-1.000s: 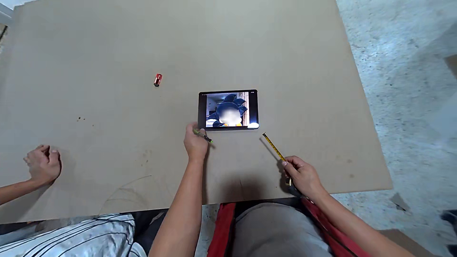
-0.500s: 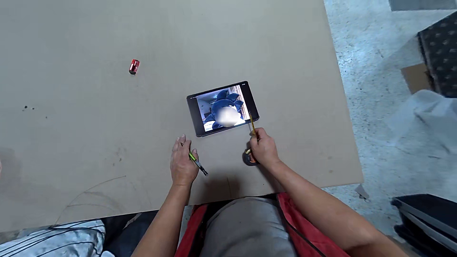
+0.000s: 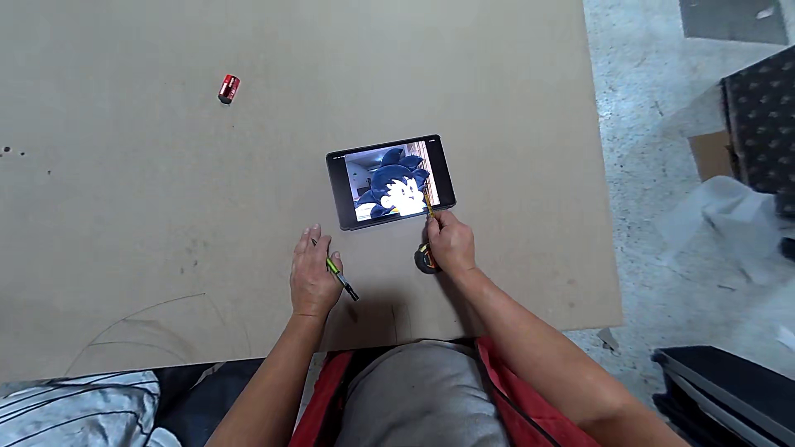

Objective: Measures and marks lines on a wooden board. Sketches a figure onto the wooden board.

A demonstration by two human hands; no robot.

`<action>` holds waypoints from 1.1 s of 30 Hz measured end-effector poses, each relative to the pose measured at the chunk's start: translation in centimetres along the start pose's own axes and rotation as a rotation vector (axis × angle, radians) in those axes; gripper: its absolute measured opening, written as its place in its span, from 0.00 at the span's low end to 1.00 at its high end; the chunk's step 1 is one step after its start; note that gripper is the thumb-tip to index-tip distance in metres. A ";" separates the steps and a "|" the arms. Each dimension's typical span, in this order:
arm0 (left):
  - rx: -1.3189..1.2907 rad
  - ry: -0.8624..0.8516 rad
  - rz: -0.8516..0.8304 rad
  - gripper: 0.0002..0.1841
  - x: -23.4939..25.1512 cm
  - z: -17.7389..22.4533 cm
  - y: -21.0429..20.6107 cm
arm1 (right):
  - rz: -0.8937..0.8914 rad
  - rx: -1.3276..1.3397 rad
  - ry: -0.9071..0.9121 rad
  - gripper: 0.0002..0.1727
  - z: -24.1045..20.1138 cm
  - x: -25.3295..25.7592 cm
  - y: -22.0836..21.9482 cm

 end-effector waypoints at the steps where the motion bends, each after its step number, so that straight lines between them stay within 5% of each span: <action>1: 0.000 -0.005 0.007 0.26 0.0 0.0 0.0 | -0.004 -0.006 0.005 0.15 -0.1 0.0 0.0; 9: -0.011 -0.031 0.040 0.26 0.0 -0.1 -0.2 | 0.000 -0.014 0.070 0.17 -0.3 0.3 -0.2; 16: -0.103 -0.007 0.053 0.25 -0.1 -0.1 0.3 | -0.255 0.021 0.412 0.15 3.2 5.3 7.6; 18: -0.210 -0.013 0.090 0.25 0.2 1.9 1.6 | -0.433 -0.023 0.596 0.14 2.5 5.2 8.5; 22: -0.328 -0.263 0.011 0.21 2.1 12.1 4.0 | -0.647 -0.082 0.780 0.14 1.5 3.0 7.9; 27: -0.356 -0.429 -0.110 0.12 6.1 16.8 1.0 | -0.634 0.010 0.822 0.15 1.8 4.5 7.6; 33: -0.359 -0.204 0.090 0.11 8.3 17.2 1.2 | -0.436 0.017 0.815 0.13 4.6 11.0 9.0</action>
Point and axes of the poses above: each hand's wrist, its own x-axis towards the middle knuckle, its own y-axis out of the back of the hand, z = x × y, the point moved 4 cm from there along x, towards the middle knuckle, and after that the axes turned 4 degrees about x, right-handed, at the moved point
